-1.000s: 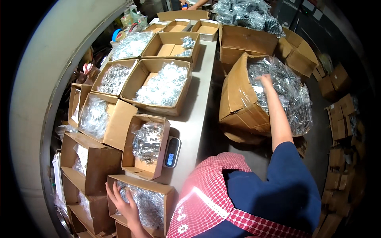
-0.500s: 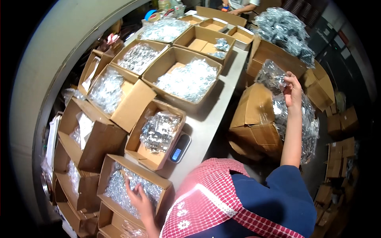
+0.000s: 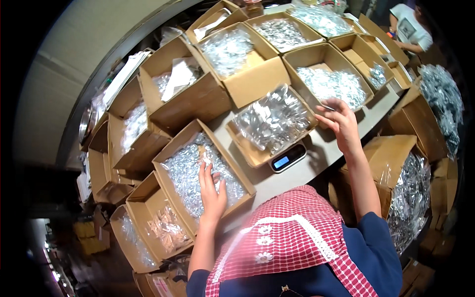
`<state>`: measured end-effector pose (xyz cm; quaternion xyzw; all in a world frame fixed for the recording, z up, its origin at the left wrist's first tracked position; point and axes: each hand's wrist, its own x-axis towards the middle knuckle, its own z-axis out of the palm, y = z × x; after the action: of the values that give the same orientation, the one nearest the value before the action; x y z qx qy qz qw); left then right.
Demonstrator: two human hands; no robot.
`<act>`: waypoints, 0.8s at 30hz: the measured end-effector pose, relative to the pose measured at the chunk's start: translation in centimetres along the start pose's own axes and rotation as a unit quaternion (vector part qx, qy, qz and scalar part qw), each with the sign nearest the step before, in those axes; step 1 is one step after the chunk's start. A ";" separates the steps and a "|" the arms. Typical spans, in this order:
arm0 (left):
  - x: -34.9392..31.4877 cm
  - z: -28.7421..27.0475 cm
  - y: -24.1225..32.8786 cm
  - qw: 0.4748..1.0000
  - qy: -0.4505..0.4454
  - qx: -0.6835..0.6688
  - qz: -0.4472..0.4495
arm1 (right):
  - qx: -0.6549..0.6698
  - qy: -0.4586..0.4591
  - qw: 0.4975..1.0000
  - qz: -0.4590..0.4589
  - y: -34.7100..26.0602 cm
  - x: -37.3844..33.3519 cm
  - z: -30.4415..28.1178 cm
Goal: The person places small metal hardware pieces from several boxes into a plastic bag, weighs the bag on a scale, and adjusts the quantity until reaching the target weight.
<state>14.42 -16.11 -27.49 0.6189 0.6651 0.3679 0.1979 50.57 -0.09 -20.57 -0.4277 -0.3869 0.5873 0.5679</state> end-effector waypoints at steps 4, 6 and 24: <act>-0.3 -0.1 -1.1 0.997 0.040 -0.053 -0.040 | -0.042 0.044 0.998 0.023 2.8 -1.1 -3.1; 0.0 0.0 -1.5 0.993 0.035 -0.091 -0.064 | -0.077 0.078 0.994 0.016 3.6 -2.1 -4.4; 5.8 -0.9 3.4 0.982 0.007 -0.186 -0.028 | -0.063 0.149 0.982 0.100 7.1 -5.0 -9.4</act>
<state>15.20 -10.86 -23.34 0.5497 0.6033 0.4841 0.3154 56.99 -5.79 -30.09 -0.5818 -0.2892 0.5454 0.5296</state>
